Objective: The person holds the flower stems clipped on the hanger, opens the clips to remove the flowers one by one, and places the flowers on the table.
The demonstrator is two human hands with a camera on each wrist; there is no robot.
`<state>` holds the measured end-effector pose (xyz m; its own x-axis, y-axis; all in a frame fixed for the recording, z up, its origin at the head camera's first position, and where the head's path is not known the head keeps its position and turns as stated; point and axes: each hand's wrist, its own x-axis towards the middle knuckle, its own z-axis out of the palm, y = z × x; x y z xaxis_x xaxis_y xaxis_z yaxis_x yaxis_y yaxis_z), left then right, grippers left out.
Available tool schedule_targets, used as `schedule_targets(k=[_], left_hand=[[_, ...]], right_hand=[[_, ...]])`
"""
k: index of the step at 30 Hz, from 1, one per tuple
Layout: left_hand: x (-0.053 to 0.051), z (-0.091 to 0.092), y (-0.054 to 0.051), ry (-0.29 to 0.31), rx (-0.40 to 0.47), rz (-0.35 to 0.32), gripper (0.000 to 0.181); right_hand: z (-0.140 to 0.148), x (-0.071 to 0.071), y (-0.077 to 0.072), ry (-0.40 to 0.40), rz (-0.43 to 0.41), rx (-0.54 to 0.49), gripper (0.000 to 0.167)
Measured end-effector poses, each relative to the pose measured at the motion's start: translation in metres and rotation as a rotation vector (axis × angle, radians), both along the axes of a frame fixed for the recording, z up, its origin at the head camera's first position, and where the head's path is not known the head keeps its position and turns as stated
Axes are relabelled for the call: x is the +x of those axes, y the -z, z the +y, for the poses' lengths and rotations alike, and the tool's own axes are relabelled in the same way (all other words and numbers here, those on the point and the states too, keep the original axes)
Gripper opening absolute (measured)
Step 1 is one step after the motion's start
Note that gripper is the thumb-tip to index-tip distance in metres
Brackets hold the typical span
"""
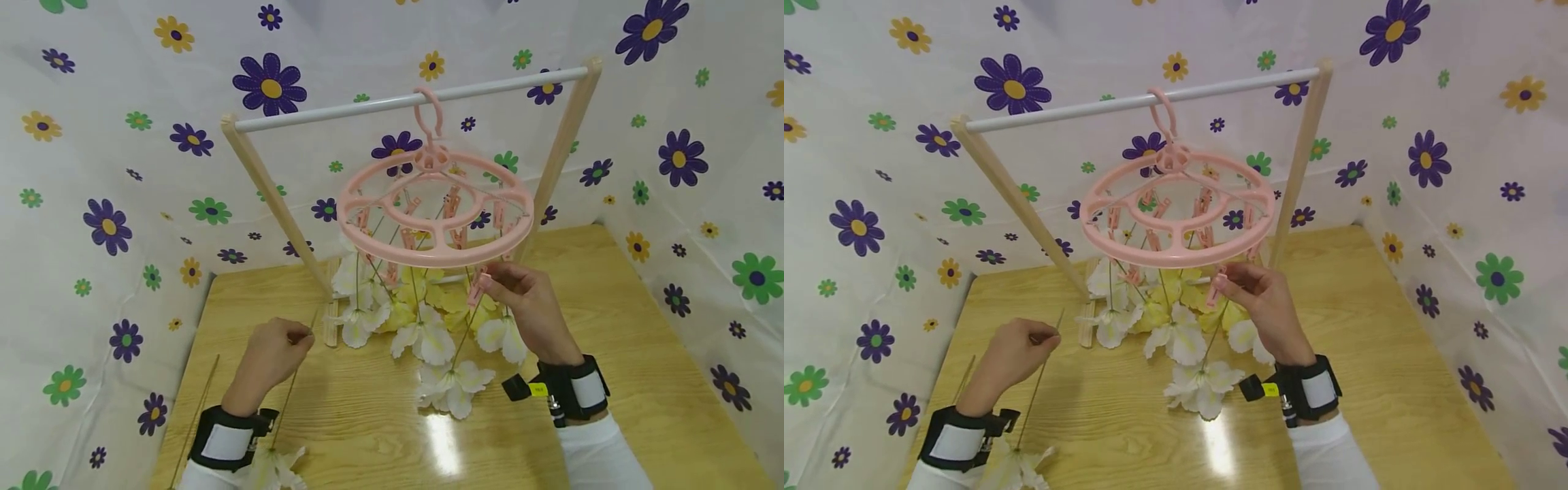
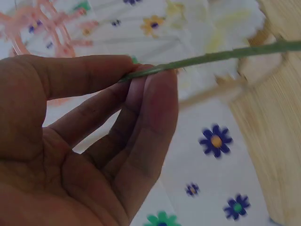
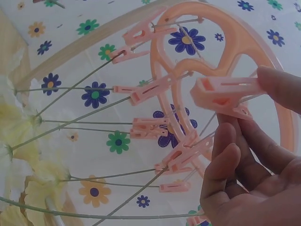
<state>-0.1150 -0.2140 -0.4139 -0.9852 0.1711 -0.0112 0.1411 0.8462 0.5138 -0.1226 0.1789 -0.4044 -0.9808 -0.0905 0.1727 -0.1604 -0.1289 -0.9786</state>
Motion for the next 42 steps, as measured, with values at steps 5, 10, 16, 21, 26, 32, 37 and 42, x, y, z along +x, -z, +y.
schedule_targets(k=[5,10,16,21,26,32,37,42], left_hand=[[-0.008,-0.035,0.007,-0.067,-0.085,-0.099,0.023],[-0.014,-0.059,0.020,-0.105,-0.151,-0.151,0.025],[-0.018,-0.077,0.038,-0.182,-0.186,-0.226,0.029],[-0.021,-0.086,0.048,-0.253,-0.207,-0.305,0.030],[-0.024,-0.094,0.059,-0.271,-0.222,-0.354,0.027],[-0.029,-0.103,0.067,-0.280,-0.238,-0.417,0.021],[-0.035,-0.108,0.076,-0.258,-0.267,-0.467,0.023],[-0.041,-0.110,0.092,-0.243,-0.294,-0.473,0.019]], right_hand=[[-0.001,-0.002,-0.001,-0.018,0.000,0.007,0.035],[0.000,-0.003,0.001,-0.014,-0.001,0.014,0.037],[0.004,-0.001,0.006,0.006,0.006,0.100,0.037],[0.011,0.004,0.013,0.086,0.007,0.134,0.039],[0.015,0.004,0.022,0.378,0.051,0.063,0.026],[0.026,0.000,0.029,0.676,0.114,0.107,0.022],[0.030,-0.005,0.028,0.563,-0.002,0.214,0.040],[0.027,-0.020,0.023,0.423,-0.032,0.283,0.054]])
